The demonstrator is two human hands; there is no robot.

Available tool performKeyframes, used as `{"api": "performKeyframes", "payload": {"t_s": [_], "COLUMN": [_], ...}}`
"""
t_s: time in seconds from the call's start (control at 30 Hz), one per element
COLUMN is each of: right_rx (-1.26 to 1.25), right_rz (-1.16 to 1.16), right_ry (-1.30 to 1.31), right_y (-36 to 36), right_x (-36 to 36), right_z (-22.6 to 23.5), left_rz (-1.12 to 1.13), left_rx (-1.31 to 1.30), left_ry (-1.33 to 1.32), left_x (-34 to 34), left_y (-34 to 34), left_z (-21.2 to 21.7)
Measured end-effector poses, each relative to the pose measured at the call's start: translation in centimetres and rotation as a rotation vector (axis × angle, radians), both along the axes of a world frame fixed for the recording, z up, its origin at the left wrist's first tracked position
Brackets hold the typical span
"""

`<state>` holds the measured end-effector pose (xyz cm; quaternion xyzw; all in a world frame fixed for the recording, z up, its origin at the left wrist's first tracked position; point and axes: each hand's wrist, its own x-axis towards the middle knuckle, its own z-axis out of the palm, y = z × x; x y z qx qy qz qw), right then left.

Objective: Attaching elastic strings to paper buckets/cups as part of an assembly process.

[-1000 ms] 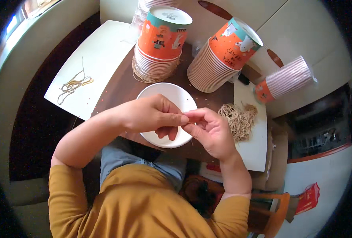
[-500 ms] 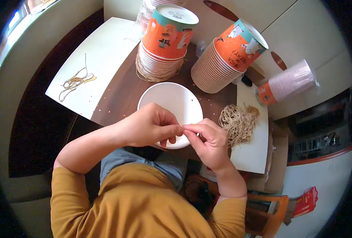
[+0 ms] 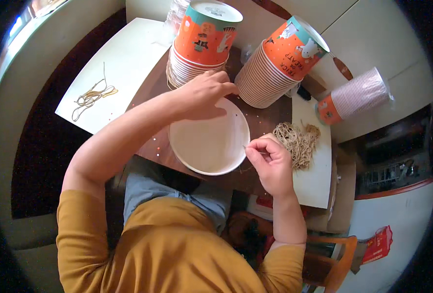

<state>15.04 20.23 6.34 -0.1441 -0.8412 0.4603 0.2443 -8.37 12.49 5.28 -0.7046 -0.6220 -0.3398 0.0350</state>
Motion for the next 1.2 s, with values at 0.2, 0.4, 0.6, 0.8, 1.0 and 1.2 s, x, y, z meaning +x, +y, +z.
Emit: {"api": "performKeyframes", "payload": {"t_s": [0.2,0.4,0.6,0.8,1.0,1.2], "right_rx": [-0.055,0.006,-0.197,-0.229,-0.267,-0.265], "right_rz": [-0.099,-0.014,0.071,0.06,0.051,0.055], "right_ry": [0.008,-0.177,-0.359,-0.379,-0.393,-0.373], "right_y": [1.6,1.2,1.3,1.4,1.3,1.1], "right_x": [-0.7,-4.5,-8.0,-9.0,-9.2,-9.7], "right_z": [0.5,2.0,-0.6,-1.7,-2.4,-2.7], "left_rz": [0.219,0.344,0.32,0.315,0.274,0.246], "left_rx": [-0.371,-0.369,-0.402,-0.33,-0.378,-0.336], "left_ry": [-0.185,-0.436,-0.981,-0.776,-0.755,-0.724], "left_x": [-0.1,2.6,3.2,1.9,1.6,1.4], "left_y": [-1.4,-5.8,-8.0,-7.0,-6.5,-6.4], "left_z": [-0.7,0.3,-0.7,-1.7,-1.5,-1.7]}}
